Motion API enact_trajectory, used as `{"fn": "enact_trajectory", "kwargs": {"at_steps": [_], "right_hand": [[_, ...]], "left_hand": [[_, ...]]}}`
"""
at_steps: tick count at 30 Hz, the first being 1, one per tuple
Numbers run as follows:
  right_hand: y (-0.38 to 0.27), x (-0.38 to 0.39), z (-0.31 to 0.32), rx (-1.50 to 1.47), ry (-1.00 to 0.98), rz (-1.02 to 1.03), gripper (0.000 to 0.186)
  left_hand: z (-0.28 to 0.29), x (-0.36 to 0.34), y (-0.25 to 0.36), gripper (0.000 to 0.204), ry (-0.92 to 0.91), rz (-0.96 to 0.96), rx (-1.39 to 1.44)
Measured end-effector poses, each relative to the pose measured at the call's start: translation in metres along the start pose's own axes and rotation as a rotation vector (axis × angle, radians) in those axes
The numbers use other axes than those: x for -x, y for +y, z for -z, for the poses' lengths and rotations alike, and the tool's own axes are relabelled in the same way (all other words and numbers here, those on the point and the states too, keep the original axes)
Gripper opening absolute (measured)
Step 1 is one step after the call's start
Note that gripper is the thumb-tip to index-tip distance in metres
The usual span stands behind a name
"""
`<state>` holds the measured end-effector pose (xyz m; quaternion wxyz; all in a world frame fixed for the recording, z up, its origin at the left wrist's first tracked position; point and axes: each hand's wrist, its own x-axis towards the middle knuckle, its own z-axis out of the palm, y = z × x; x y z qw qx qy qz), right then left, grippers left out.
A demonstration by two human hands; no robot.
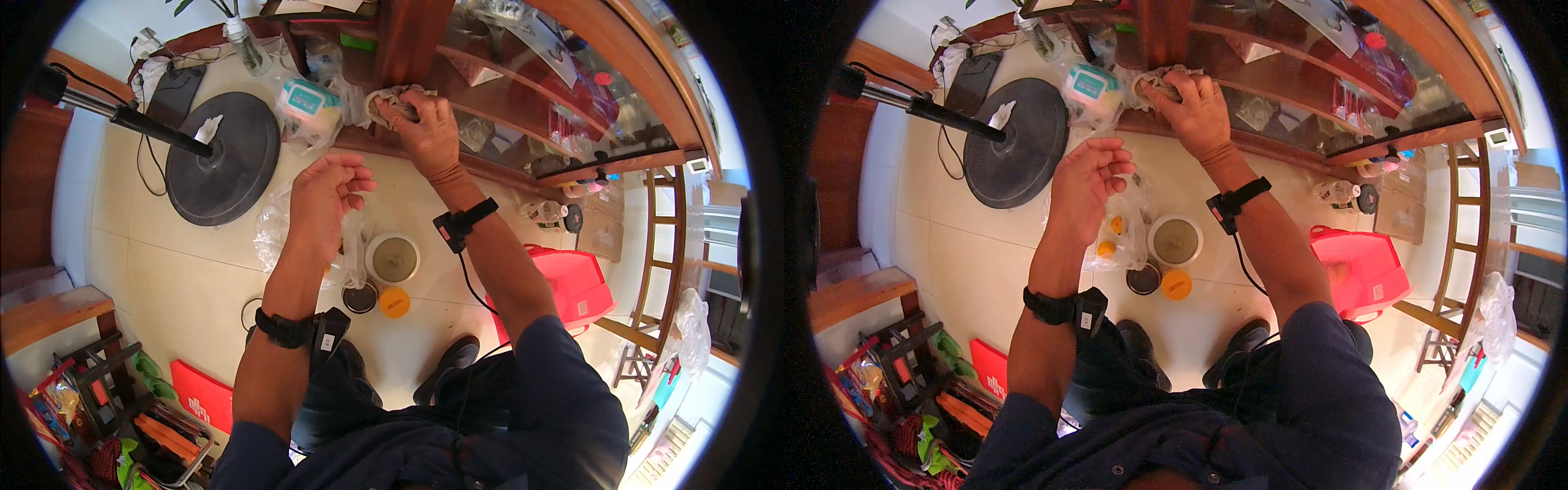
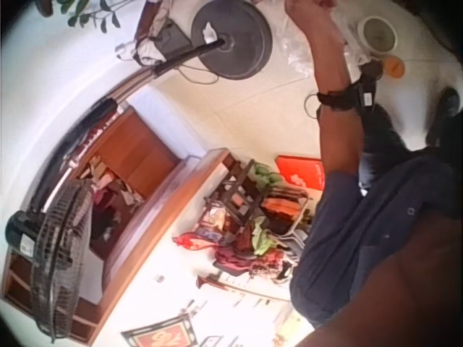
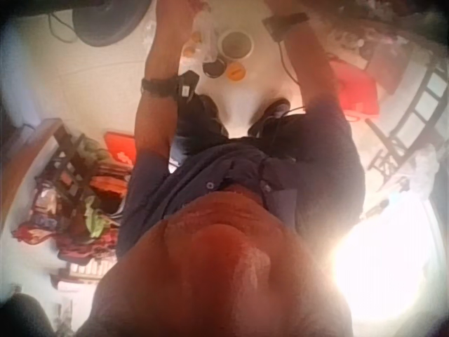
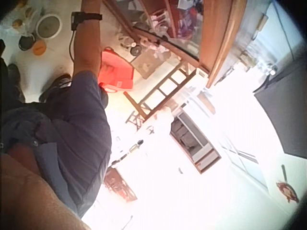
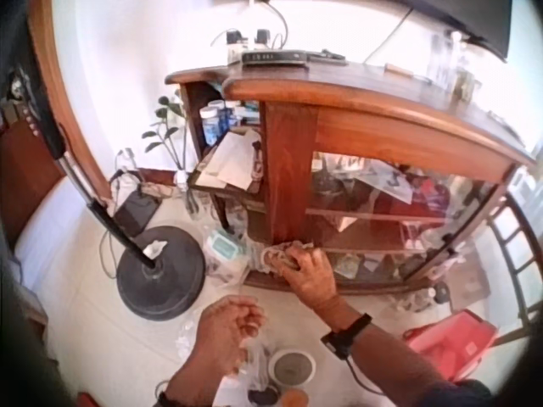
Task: The person wipes a wooden cabinet and a standing fan with a cloth, then moves to the kitchen to rinse the cloth under a tap. The person also briefly handles a plastic bag and a jar on the floor.
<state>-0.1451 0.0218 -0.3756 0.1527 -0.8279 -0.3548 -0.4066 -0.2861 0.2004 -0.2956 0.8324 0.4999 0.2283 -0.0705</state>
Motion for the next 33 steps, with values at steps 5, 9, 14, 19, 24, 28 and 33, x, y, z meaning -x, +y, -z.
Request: {"fn": "enact_trajectory", "kwargs": {"at_steps": [5,9,14,19,24,28,33], "right_hand": [[-0.001,0.053,-0.022,-0.025,-0.206,-0.03,0.055],[-0.005,0.093,-0.039,-0.014,-0.346,-0.174,0.048],[-0.036,0.107,-0.07,0.05,-0.452,-0.334,0.041],[-0.07,0.089,-0.115,-0.056,-0.43,-0.205,0.036],[-0.07,0.094,-0.133,0.049,-0.533,-0.121,0.039],[-0.054,0.118,-0.115,0.072,-0.598,-0.06,0.043],[-0.02,0.159,-0.074,0.071,-0.617,-0.1,0.044]], "left_hand": [[0.005,0.008,0.005,0.025,0.024,-0.051,0.015],[0.02,0.019,0.02,0.026,0.114,-0.128,0.067],[0.025,0.033,0.026,0.025,0.104,-0.151,0.11],[0.025,0.033,0.024,0.024,0.103,-0.121,0.07],[0.024,0.025,0.02,0.025,0.07,-0.116,0.039],[0.02,0.013,0.02,0.025,0.066,-0.092,0.022],[0.011,0.004,0.014,0.024,0.031,-0.085,0.036]]}}
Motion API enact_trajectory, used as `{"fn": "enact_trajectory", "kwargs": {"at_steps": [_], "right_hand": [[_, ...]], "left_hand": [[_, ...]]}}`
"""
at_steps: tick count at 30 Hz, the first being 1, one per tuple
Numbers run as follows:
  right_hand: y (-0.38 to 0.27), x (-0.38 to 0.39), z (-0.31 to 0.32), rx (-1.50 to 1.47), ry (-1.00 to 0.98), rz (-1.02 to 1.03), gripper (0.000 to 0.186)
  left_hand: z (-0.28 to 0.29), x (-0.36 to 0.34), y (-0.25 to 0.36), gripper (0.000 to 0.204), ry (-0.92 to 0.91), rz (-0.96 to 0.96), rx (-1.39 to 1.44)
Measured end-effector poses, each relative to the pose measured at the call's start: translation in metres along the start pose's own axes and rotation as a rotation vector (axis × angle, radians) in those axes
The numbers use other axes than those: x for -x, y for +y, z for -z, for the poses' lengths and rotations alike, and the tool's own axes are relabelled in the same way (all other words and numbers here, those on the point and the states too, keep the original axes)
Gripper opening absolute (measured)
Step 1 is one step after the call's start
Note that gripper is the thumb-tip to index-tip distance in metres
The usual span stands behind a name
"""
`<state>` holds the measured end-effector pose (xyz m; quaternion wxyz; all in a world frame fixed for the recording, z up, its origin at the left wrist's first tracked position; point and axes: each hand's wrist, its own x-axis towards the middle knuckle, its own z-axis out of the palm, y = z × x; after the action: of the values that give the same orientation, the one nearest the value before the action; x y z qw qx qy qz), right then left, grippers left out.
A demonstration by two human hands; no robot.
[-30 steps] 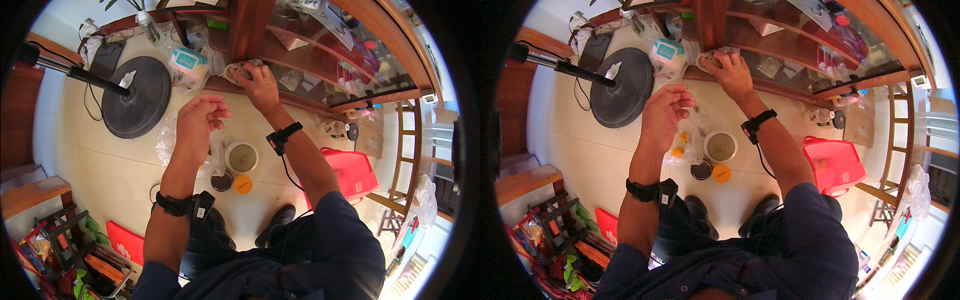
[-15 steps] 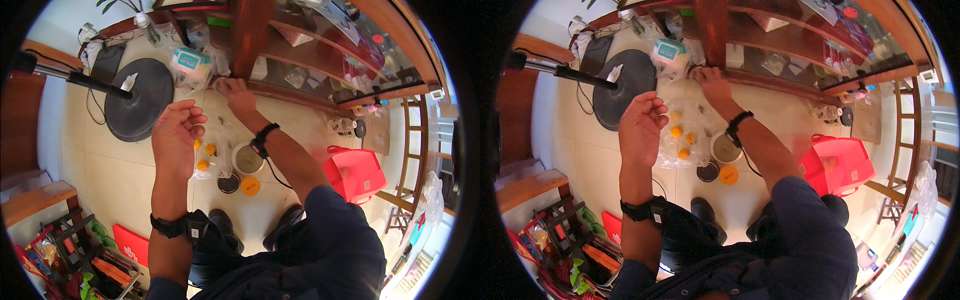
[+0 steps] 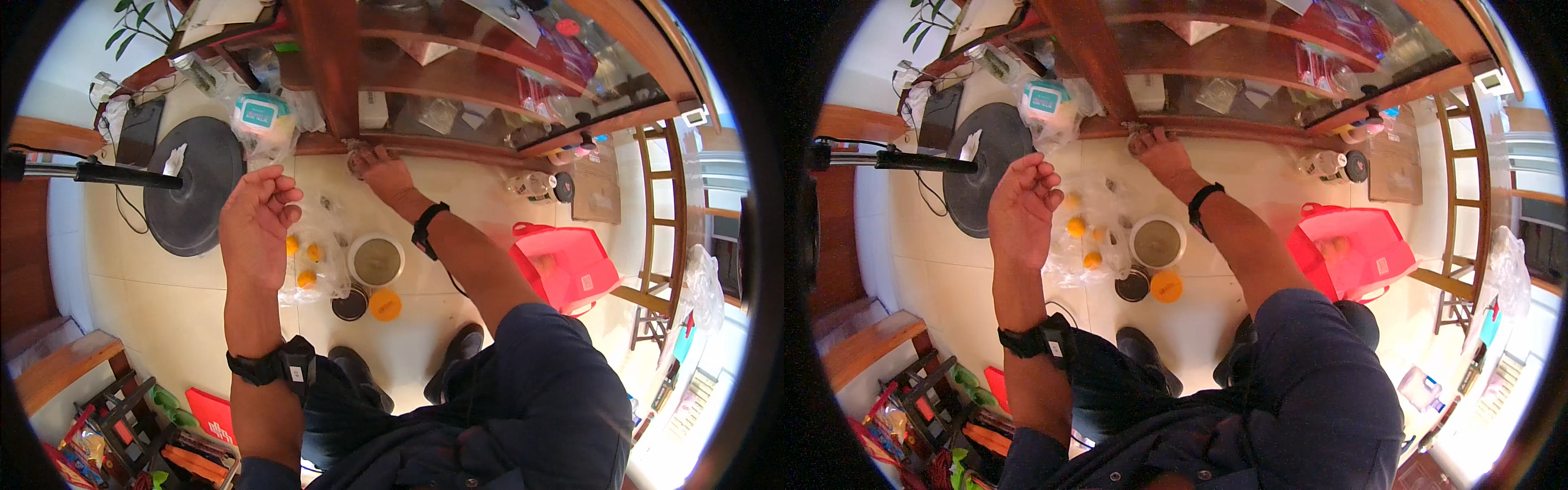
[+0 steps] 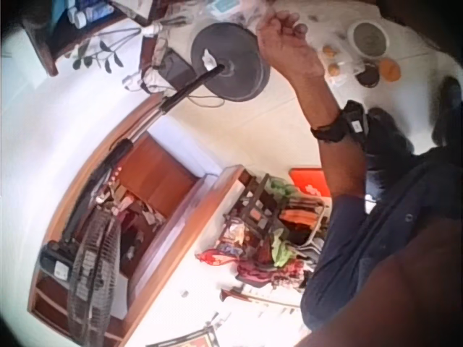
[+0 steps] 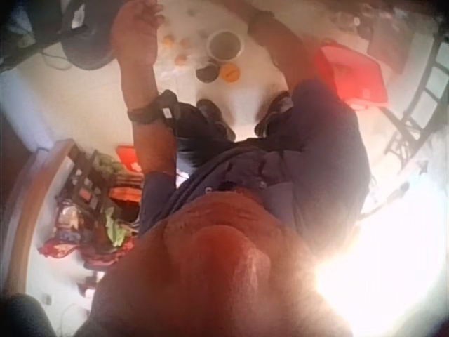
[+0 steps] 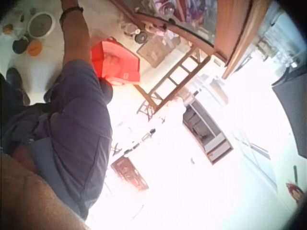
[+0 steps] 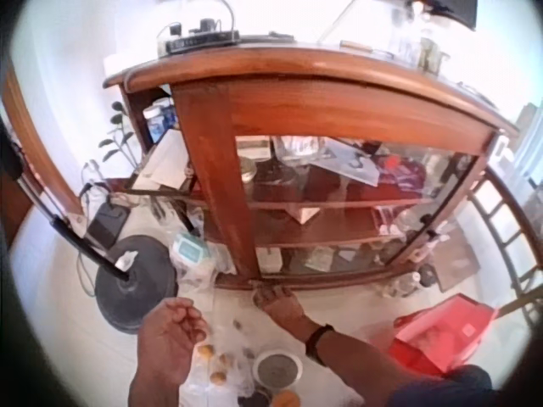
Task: The person wipes a wooden cabinet and a standing fan with a cloth, then moves to the kitchen to rinse the cloth under a tap. The person also briefly handles a plastic bag and a jar on the floor.
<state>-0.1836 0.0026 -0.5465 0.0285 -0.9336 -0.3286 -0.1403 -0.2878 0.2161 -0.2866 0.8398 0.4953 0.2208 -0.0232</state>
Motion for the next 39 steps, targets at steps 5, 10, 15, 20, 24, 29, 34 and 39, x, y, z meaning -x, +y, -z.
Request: {"fn": "enact_trajectory", "kwargs": {"at_steps": [5,10,15,20,24,29,34,39], "right_hand": [[0.033,0.024,0.004,-0.027,-0.094,-0.076,0.044],[0.06,0.051,0.017,0.005,-0.005,-0.12,0.04],[0.093,0.082,0.023,0.036,0.037,-0.168,0.043],[0.124,0.117,0.023,0.086,-0.126,-0.258,0.042],[0.147,0.139,0.024,0.083,-0.044,-0.335,0.041],[0.167,0.156,0.035,0.105,-0.01,-0.439,0.035],[0.172,0.159,0.056,-0.01,0.018,-0.687,0.031],[0.163,0.166,0.047,-0.161,-0.071,-1.178,0.024]], "left_hand": [[-0.012,-0.005,-0.009,0.023,-0.086,0.031,0.012],[-0.026,-0.012,-0.021,0.023,-0.075,0.037,0.039],[-0.037,-0.016,-0.026,0.024,-0.082,0.057,0.002],[-0.046,-0.018,-0.03,0.023,-0.081,0.073,-0.021],[-0.051,-0.017,-0.032,0.023,-0.107,0.081,-0.024],[-0.051,-0.012,-0.029,0.025,-0.168,0.094,-0.036],[-0.049,-0.004,-0.026,0.023,-0.158,0.077,-0.037],[-0.052,-0.003,-0.023,0.024,-0.214,0.085,-0.028]]}}
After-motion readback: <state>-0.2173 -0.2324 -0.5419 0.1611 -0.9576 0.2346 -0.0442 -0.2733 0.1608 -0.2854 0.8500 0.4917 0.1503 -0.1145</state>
